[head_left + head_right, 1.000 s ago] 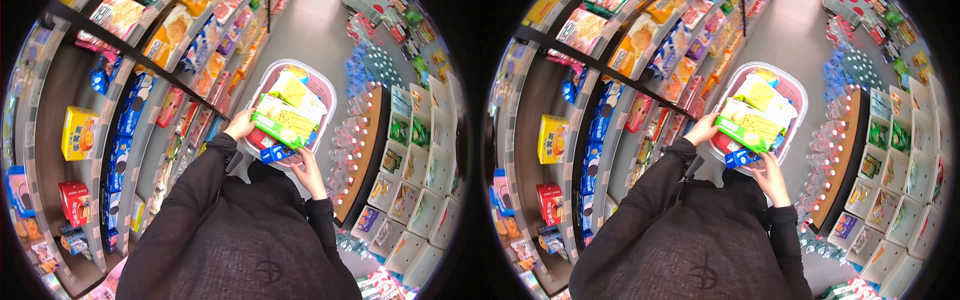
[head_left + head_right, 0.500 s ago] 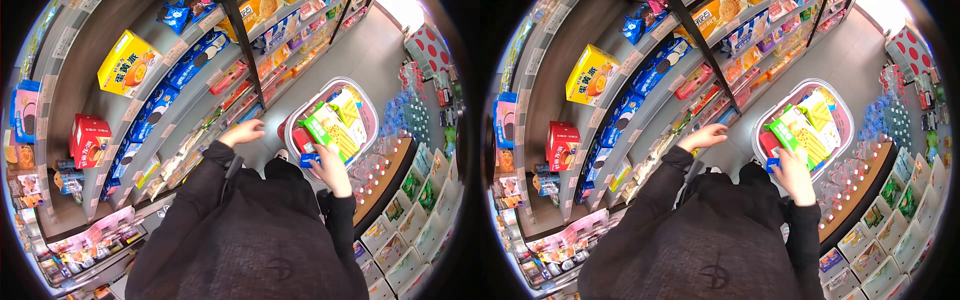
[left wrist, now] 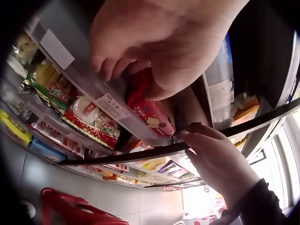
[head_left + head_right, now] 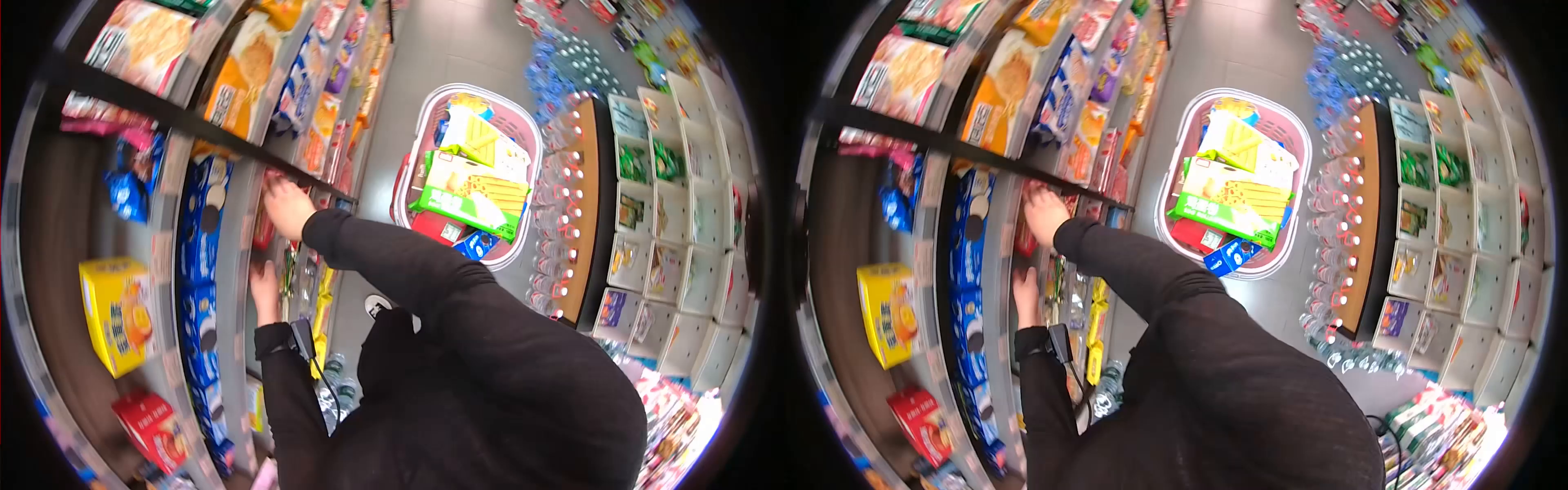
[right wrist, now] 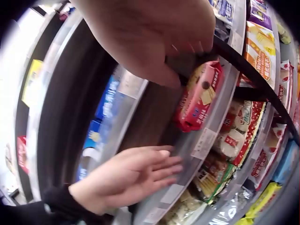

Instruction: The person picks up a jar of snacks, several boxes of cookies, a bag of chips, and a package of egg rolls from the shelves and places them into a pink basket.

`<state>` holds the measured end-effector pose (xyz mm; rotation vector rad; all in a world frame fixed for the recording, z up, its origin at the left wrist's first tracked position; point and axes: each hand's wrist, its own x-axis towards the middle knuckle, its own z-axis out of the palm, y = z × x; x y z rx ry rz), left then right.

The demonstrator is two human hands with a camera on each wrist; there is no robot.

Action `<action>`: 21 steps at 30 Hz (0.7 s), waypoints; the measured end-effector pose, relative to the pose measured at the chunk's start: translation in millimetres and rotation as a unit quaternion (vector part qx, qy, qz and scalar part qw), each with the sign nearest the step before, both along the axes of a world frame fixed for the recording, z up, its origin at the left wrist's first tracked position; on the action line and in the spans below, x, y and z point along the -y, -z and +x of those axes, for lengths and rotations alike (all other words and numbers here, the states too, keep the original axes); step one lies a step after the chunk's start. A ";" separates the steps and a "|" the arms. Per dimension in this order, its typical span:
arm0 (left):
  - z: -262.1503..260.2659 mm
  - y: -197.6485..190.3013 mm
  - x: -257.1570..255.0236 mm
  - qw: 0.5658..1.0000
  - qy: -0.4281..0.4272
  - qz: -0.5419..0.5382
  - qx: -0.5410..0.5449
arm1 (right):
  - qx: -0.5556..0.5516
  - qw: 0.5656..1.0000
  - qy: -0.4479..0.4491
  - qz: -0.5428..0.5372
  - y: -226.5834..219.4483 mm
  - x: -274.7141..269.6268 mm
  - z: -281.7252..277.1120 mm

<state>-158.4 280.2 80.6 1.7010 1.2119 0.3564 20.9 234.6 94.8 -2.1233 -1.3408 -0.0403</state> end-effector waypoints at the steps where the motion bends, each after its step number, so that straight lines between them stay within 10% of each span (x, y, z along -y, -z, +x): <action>1: 10.0 -5.6 -3.7 1.000 0.014 -0.002 0.001 | 0.036 0.998 0.045 0.030 6.0 -8.3 -0.6; 5: 10.4 37.9 -32.1 0.995 0.063 0.074 -0.015 | -0.069 0.995 0.012 -0.073 15.8 -24.4 6.8; 13: 36.7 19.5 -21.7 0.974 -0.058 -0.116 0.184 | -0.139 0.976 -0.077 -0.150 -7.3 -20.6 9.9; 21: -10.8 -4.2 9.5 0.978 -0.100 -0.077 0.164 | -0.195 0.969 -0.150 0.033 -5.9 21.1 -22.5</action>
